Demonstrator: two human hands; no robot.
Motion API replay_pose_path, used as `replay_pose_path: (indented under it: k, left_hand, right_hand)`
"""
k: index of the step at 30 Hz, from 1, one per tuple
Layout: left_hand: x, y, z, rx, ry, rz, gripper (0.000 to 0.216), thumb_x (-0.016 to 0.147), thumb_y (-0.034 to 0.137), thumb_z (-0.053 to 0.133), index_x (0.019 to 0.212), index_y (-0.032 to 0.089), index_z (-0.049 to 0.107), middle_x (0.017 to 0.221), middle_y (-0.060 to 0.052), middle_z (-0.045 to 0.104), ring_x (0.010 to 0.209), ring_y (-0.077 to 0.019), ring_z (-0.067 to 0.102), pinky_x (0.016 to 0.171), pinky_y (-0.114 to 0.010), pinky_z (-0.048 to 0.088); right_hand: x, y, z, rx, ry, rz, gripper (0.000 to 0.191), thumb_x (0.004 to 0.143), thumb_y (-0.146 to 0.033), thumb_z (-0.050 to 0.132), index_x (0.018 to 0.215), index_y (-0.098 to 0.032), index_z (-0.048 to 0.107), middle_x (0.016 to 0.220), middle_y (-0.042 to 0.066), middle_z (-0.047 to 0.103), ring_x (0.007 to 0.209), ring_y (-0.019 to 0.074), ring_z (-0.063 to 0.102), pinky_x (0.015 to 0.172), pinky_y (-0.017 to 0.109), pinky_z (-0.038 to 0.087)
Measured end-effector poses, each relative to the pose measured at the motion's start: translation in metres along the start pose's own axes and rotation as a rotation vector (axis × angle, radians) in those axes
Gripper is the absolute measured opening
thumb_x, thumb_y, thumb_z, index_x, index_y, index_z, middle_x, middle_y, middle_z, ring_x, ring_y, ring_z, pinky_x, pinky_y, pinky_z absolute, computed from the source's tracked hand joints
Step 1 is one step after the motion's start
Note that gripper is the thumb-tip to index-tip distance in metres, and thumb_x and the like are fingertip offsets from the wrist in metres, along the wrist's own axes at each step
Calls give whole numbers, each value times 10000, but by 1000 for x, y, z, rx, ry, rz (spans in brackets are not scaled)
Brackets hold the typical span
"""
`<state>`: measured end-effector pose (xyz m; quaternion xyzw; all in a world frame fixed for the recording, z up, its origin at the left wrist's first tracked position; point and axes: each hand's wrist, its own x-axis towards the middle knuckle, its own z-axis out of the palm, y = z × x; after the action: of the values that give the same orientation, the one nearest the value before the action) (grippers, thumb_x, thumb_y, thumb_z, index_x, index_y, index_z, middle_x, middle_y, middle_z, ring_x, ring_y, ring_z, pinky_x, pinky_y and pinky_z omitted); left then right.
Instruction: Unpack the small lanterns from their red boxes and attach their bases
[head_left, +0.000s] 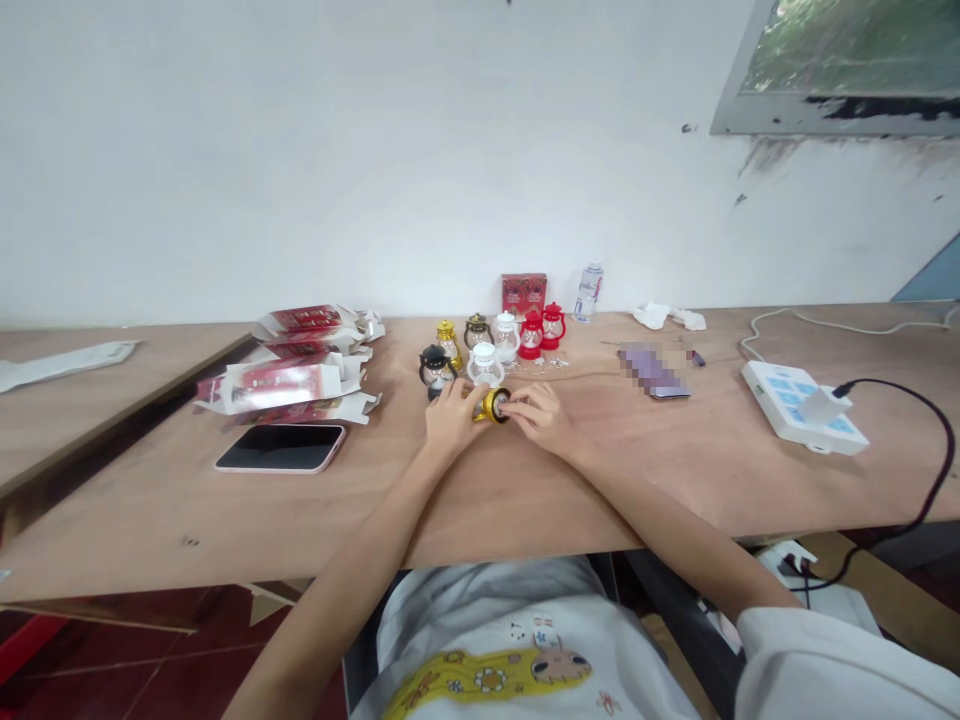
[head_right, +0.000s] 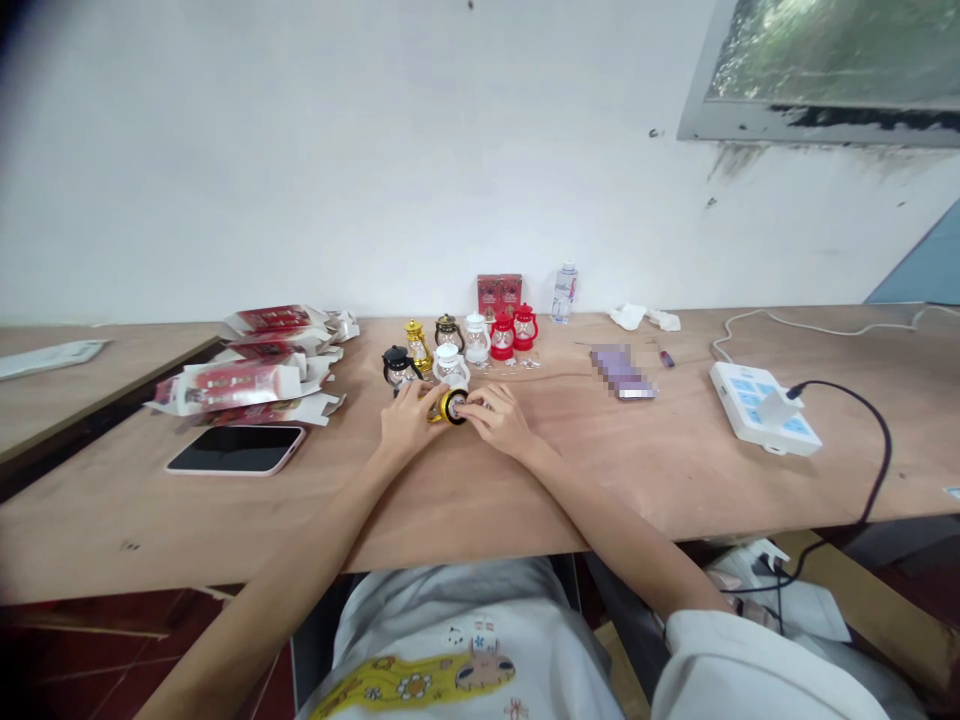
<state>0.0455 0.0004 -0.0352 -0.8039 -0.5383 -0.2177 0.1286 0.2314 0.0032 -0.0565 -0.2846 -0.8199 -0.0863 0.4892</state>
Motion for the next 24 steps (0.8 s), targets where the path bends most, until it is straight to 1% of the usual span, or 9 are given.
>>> replay_pose_path:
  k: [4,8,10,13,18,22,24]
  left_hand:
    - [0,0,1,2,-5,-2,440,788,491,569,1186,305,547,1084,-62,562,1011,-234,494,737,-293,450]
    - [-1,-1,2,19,6,15,437,785,488,570,1183,306,553,1085,-66,566,1015,-246,485,762,-315,441]
    - [-1,-1,1,30,6,23,431,781,477,578,1176,305,558,1086,-72,563,1024,-255,478,778,-325,436]
    - [-2,-1,1,34,1,28,439,768,465,597,1175,307,559,1091,-77,556,1031,-262,470,794,-334,430]
    - [-2,-1,3,36,-6,45,449,758,468,609,1175,310,557,1083,-70,559,1016,-259,472,788,-334,427]
    - [-2,-2,3,46,-1,61,453,754,481,613,1169,309,559,1070,-65,564,1009,-258,477,776,-333,426]
    - [-2,-1,3,42,0,63,451,751,474,621,1166,309,559,1062,-67,561,1009,-258,477,776,-333,426]
  right_hand:
    - [-1,2,2,1,-14,-12,182,895,-252,495,849,-222,668,809,56,638,748,172,536,681,333,387]
    - [-1,3,3,16,-27,-46,197,906,-225,469,817,-209,643,808,56,650,746,169,557,662,328,375]
    - [-2,3,3,21,-30,-58,206,909,-215,457,799,-205,631,807,53,652,753,166,565,668,324,380]
    - [-2,2,4,31,-60,-31,213,914,-222,445,790,-204,617,819,57,646,776,172,569,701,330,392]
    - [0,2,3,85,-98,-27,180,912,-221,433,806,-200,577,846,64,624,809,179,560,743,329,427]
    - [2,0,-1,129,-123,-39,156,912,-208,423,810,-196,540,829,67,599,785,178,541,733,310,450]
    - [3,0,-3,141,-157,-28,147,911,-205,419,810,-196,526,827,67,588,772,177,534,718,304,451]
